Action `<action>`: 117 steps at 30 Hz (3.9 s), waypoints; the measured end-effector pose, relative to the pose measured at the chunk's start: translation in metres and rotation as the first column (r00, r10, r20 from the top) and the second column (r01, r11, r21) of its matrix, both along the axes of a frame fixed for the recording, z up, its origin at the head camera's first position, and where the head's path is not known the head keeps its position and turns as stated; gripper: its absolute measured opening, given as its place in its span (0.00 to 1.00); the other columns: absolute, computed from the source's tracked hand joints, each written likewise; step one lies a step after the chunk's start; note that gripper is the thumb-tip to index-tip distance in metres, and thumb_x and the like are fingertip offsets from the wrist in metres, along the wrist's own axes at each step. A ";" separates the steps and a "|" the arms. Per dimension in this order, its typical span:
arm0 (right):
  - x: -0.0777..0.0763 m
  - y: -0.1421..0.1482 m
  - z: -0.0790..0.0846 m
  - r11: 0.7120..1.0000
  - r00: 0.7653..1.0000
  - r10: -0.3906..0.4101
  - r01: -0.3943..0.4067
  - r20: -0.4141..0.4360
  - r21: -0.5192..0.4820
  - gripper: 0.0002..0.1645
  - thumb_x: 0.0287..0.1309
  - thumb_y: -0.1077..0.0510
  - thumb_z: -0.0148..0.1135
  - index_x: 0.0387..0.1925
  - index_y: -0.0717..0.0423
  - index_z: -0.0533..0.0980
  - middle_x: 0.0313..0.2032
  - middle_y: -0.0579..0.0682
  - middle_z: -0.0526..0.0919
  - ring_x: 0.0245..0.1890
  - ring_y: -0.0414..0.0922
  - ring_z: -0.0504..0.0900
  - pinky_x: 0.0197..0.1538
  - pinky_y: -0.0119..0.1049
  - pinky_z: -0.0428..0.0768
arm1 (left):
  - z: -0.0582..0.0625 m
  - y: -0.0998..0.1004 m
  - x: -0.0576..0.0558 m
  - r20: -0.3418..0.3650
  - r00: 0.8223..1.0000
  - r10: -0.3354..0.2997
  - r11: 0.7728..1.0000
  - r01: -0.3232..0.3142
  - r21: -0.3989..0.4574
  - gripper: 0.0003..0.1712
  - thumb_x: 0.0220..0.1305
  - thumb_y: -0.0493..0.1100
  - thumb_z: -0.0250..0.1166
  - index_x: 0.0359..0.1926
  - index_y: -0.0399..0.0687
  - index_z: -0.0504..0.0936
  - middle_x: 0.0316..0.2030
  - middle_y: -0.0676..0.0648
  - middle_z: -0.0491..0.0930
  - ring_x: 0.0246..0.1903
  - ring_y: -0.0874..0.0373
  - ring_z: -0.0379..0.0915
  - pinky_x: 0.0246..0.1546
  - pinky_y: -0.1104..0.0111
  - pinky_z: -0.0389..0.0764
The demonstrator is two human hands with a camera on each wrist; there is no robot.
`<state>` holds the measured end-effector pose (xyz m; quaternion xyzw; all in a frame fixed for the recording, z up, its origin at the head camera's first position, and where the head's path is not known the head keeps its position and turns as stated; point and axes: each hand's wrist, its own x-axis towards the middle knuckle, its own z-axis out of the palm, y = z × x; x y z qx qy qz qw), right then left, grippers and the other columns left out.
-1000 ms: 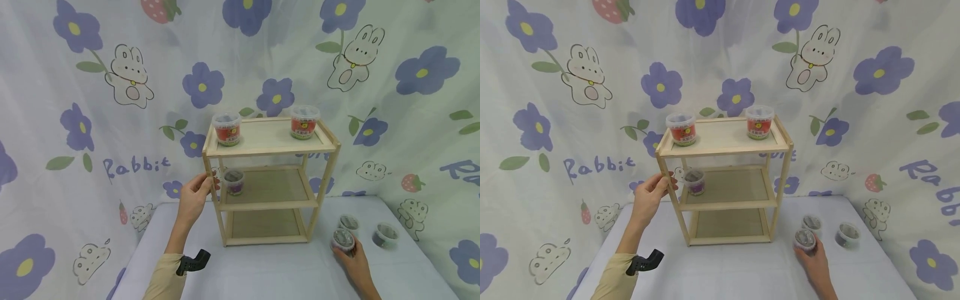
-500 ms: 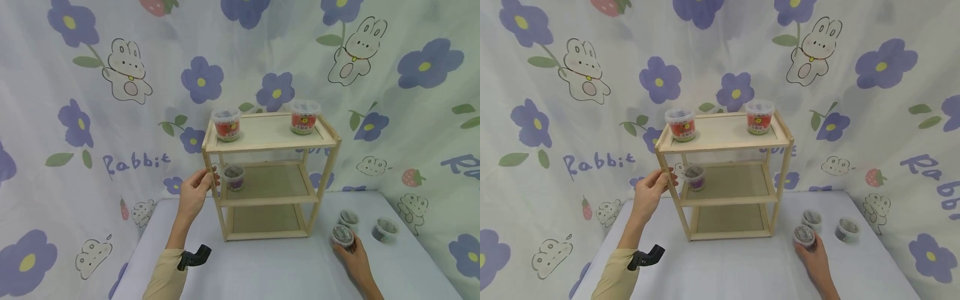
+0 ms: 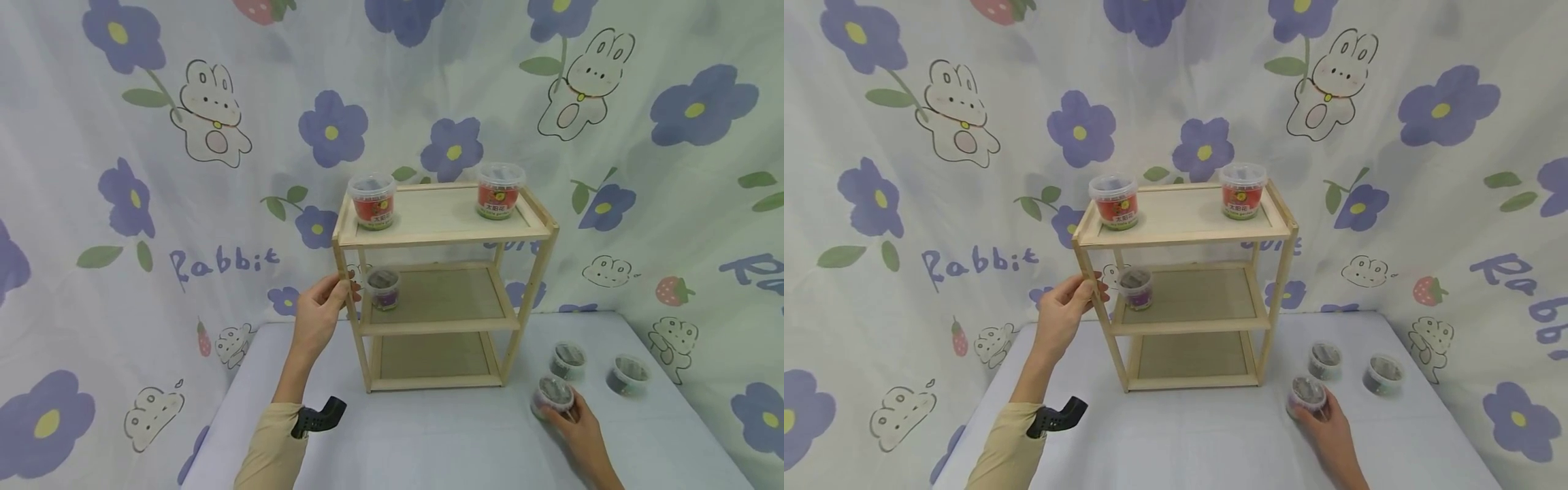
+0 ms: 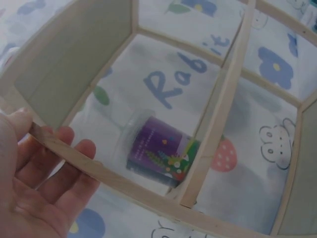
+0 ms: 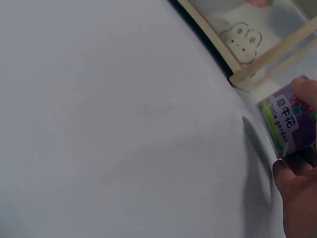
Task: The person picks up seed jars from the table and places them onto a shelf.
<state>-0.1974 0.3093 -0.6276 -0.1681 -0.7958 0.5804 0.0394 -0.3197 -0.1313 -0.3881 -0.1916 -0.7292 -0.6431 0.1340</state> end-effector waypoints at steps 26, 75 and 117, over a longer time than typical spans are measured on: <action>-0.001 -0.046 0.073 0.986 0.957 0.167 -0.160 -0.238 0.045 0.49 0.60 0.58 0.70 0.72 0.73 0.52 0.69 0.74 0.58 0.70 0.69 0.56 0.55 0.10 0.64 | 0.024 0.006 0.019 0.022 1.000 -0.004 1.000 0.005 -0.016 0.18 0.75 0.40 0.55 0.56 0.30 0.79 0.42 0.28 0.82 0.40 0.43 0.83 0.51 0.66 0.83; -0.108 -0.108 0.189 0.971 0.901 0.237 -0.204 -0.364 0.127 0.48 0.64 0.49 0.65 0.76 0.60 0.52 0.68 0.65 0.67 0.68 0.58 0.68 0.66 0.48 0.72 | -0.001 0.003 0.001 -0.033 0.999 0.015 1.000 -0.015 -0.002 0.18 0.74 0.46 0.59 0.53 0.37 0.82 0.40 0.30 0.83 0.37 0.49 0.84 0.45 0.66 0.84; -0.127 -0.109 0.187 0.956 0.940 0.214 -0.144 -0.267 0.256 0.56 0.65 0.46 0.61 0.77 0.64 0.38 0.71 0.71 0.57 0.71 0.65 0.59 0.71 0.59 0.61 | -0.002 0.001 0.000 -0.030 1.000 0.009 1.000 -0.009 -0.005 0.19 0.74 0.47 0.58 0.54 0.37 0.82 0.40 0.32 0.83 0.37 0.52 0.83 0.49 0.66 0.83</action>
